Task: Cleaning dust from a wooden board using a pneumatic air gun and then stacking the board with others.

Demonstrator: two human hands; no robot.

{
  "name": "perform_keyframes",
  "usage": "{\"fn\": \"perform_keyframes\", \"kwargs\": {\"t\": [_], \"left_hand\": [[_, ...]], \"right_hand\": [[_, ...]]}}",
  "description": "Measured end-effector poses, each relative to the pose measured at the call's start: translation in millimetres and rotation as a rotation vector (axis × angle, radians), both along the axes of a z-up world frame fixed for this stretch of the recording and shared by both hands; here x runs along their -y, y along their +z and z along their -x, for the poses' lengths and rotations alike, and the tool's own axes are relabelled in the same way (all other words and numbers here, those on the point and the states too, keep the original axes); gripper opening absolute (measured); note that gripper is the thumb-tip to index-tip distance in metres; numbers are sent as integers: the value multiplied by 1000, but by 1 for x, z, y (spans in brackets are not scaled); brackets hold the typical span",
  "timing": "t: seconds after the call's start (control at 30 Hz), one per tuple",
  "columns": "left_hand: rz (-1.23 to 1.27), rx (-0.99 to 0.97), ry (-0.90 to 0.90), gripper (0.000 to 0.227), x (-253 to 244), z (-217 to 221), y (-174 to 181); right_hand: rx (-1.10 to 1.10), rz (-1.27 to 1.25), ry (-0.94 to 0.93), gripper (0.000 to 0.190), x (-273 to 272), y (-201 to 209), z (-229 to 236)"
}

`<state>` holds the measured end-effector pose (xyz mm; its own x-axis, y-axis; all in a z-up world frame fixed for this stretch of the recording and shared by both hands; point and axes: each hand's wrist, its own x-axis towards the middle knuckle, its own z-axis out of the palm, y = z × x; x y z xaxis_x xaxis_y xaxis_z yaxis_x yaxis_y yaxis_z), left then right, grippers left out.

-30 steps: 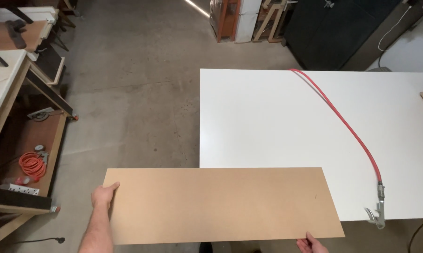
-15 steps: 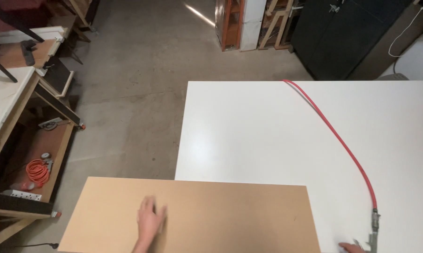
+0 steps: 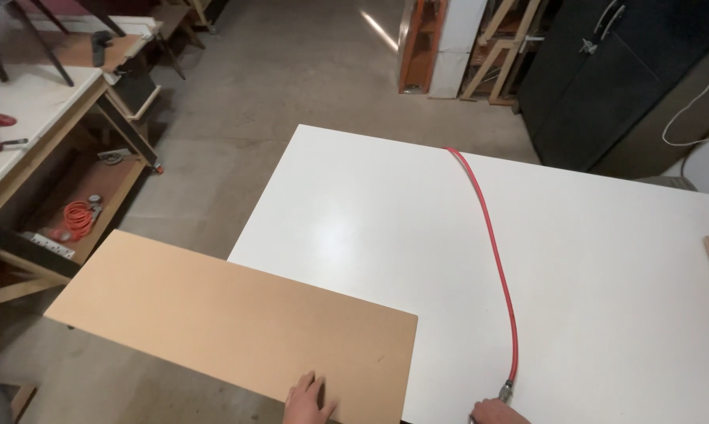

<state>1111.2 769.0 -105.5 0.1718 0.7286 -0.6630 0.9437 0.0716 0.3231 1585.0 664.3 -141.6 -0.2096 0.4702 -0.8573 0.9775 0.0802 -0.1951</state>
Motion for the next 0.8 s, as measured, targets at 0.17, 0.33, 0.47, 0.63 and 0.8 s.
{"fn": "perform_keyframes", "kwargs": {"t": [0.17,0.33,0.47,0.63,0.8], "left_hand": [[-147,71,-29,66,47,-24,8],[-187,54,-108,56,55,-37,21],[-451,-10,-119,62,83,-48,26],[-383,-57,-35,64,117,-67,73],[-345,-80,-74,65,137,-94,80]], "right_hand": [[-339,-563,-589,69,3,110,27],[-534,-958,-582,61,-3,122,32],[-468,-666,-274,47,27,158,71],[-449,-422,122,49,85,143,100],[-200,-530,-219,48,67,139,87]]}}
